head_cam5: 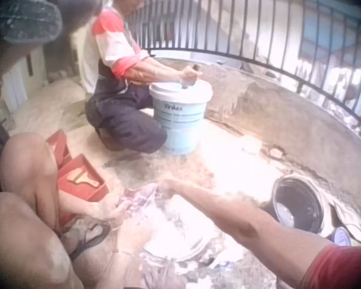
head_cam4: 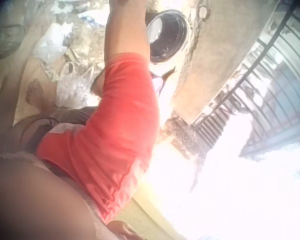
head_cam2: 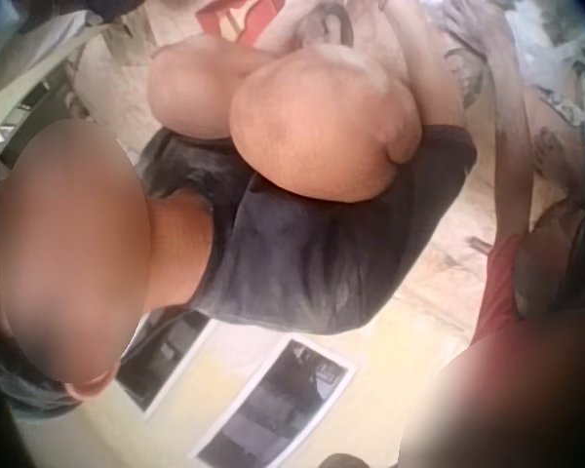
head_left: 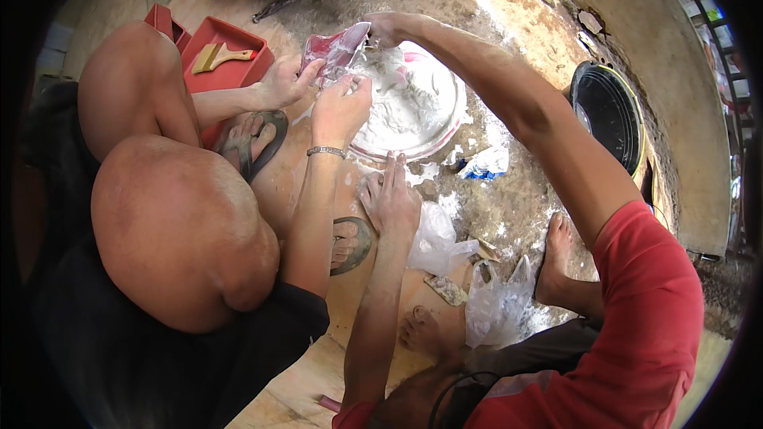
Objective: The person mixes a white powder with water in a bucket using a trowel, then carries the bucket to a concrete surface and applies the mixture into a crack using the trowel.
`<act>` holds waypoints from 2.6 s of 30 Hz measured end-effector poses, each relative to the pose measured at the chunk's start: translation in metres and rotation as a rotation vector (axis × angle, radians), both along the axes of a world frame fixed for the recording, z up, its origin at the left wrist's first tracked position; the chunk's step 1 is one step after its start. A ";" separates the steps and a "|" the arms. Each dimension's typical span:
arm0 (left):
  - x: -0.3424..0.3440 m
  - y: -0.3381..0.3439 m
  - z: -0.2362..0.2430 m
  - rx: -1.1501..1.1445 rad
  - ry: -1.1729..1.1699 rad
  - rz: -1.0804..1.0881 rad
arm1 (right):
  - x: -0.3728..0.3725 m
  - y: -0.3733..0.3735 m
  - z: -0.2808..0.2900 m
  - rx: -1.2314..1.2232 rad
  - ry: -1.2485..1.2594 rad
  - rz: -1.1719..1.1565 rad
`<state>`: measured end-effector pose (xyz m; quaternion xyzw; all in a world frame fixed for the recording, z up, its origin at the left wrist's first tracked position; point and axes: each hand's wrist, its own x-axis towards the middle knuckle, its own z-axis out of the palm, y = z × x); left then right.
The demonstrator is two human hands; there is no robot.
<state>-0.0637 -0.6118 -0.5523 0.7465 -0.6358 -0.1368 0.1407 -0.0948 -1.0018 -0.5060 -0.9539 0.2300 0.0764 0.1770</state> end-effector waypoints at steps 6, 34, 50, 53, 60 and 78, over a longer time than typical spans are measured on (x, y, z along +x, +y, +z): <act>0.012 0.008 0.004 0.053 0.009 0.050 | -0.030 0.067 0.022 0.141 -0.094 0.236; 0.005 0.018 0.016 0.159 0.049 0.024 | -0.010 0.222 0.008 -0.235 -0.086 -0.478; 0.012 0.006 0.016 0.178 0.032 -0.028 | -0.176 0.236 0.012 -0.496 -0.147 0.017; 0.012 0.007 0.019 0.164 -0.031 0.006 | -0.152 0.238 -0.002 -0.549 -0.212 -0.004; 0.014 0.005 0.018 0.168 -0.006 0.000 | -0.056 0.183 -0.005 -0.485 -0.195 -0.351; 0.019 0.005 0.021 0.291 0.000 -0.002 | -0.036 0.201 -0.016 -0.356 -0.006 -0.332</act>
